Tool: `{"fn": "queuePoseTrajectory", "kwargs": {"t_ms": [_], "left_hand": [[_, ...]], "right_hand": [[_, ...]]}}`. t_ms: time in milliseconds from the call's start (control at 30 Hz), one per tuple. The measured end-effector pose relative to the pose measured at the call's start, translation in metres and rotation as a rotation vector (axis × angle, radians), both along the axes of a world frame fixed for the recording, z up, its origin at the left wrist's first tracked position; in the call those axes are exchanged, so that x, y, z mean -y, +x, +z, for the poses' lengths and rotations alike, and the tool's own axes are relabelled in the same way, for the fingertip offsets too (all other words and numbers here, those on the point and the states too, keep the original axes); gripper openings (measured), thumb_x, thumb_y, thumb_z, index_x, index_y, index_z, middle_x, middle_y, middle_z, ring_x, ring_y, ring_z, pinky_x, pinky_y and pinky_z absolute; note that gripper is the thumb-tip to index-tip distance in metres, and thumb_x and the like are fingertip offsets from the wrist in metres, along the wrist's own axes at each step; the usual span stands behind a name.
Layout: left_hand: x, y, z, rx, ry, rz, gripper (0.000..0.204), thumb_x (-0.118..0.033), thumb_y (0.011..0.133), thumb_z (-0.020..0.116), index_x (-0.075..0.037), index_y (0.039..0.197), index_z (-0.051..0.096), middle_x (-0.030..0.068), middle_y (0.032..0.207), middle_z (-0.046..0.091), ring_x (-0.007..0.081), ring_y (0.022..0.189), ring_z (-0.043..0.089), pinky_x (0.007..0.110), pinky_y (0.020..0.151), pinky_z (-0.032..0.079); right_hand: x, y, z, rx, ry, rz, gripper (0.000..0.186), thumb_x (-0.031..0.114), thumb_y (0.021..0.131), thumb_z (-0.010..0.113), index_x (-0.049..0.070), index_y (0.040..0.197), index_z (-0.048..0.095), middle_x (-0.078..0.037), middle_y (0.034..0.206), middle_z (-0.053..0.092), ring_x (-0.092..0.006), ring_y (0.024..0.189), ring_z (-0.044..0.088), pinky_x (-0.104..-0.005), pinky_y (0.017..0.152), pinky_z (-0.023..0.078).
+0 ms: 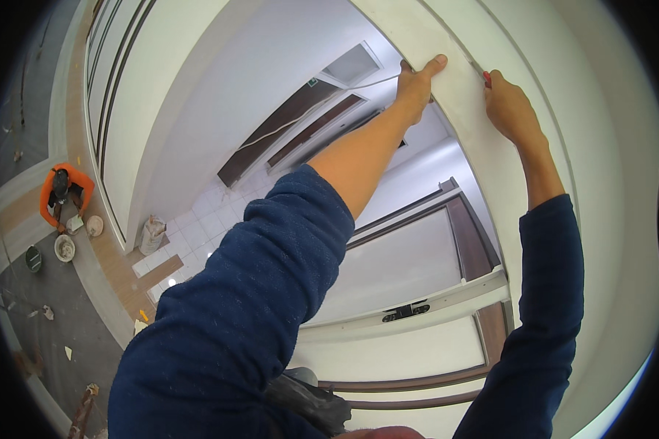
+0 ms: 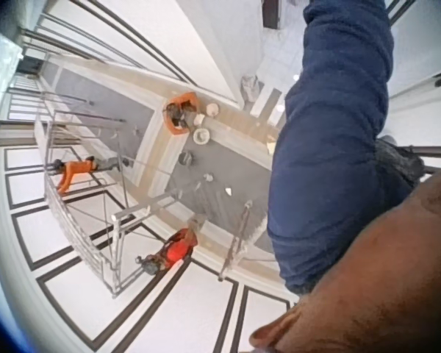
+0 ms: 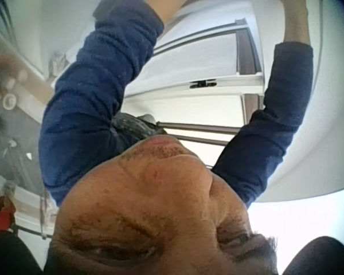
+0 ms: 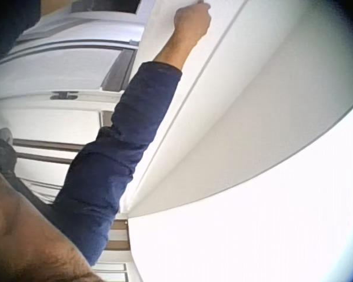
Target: The person uses a red utility knife to trim and scrape along the edges of white ceiling molding. They work along curved and straight sections, occasionally wiping the surface with their hand. Other workers are visible in the background.
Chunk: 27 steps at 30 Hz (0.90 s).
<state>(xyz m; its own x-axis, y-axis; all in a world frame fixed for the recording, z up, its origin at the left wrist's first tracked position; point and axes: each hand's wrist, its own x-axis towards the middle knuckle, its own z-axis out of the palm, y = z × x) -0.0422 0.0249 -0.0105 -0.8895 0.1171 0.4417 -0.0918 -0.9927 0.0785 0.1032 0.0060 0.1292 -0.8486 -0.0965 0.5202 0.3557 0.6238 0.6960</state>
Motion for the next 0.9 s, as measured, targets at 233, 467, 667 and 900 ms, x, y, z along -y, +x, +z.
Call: {"fn": "queuePoseTrajectory", "kwargs": {"t_ms": [233, 467, 667, 900], "left_hand": [[0.002, 0.006, 0.0, -0.02, 0.053, -0.034, 0.084, -0.043, 0.085, 0.083, -0.006, 0.144, 0.035, 0.013, 0.121, 0.063, 0.0201, 0.099, 0.063, 0.035, 0.072, 0.049], [0.005, 0.006, -0.001, -0.013, 0.012, -0.006, 0.082, -0.042, 0.085, 0.082, -0.006, 0.143, 0.037, 0.0124, 0.118, 0.064, 0.0198, 0.096, 0.063, 0.036, 0.072, 0.049], [0.007, 0.005, -0.001, -0.007, -0.005, -0.001, 0.08, -0.044, 0.085, 0.082, -0.006, 0.142, 0.039, 0.0119, 0.114, 0.064, 0.0192, 0.093, 0.063, 0.035, 0.072, 0.048], [0.005, 0.006, -0.002, -0.004, -0.018, 0.006, 0.08, -0.045, 0.085, 0.082, -0.005, 0.14, 0.04, 0.0124, 0.115, 0.064, 0.0194, 0.092, 0.063, 0.036, 0.071, 0.048]], "right_hand": [[-0.003, -0.013, 0.003, 0.009, -0.018, 0.035, 0.025, 0.018, 0.105, 0.05, -0.001, 0.121, 0.058, -0.03, 0.103, 0.072, -0.0469, 0.096, 0.07, -0.0548, 0.087, 0.053], [0.002, -0.018, 0.003, 0.043, 0.064, -0.005, 0.028, 0.018, 0.106, 0.048, -0.003, 0.122, 0.058, -0.03, 0.103, 0.072, -0.0456, 0.096, 0.071, -0.0539, 0.086, 0.055], [0.002, -0.019, 0.002, 0.046, 0.063, 0.014, 0.03, 0.017, 0.106, 0.045, -0.005, 0.121, 0.059, -0.029, 0.104, 0.073, -0.0434, 0.096, 0.073, -0.0532, 0.085, 0.057], [0.004, -0.02, 0.001, 0.05, 0.061, -0.02, 0.03, 0.016, 0.105, 0.046, -0.004, 0.123, 0.059, -0.028, 0.106, 0.073, -0.0426, 0.097, 0.073, -0.0529, 0.086, 0.057]]}}
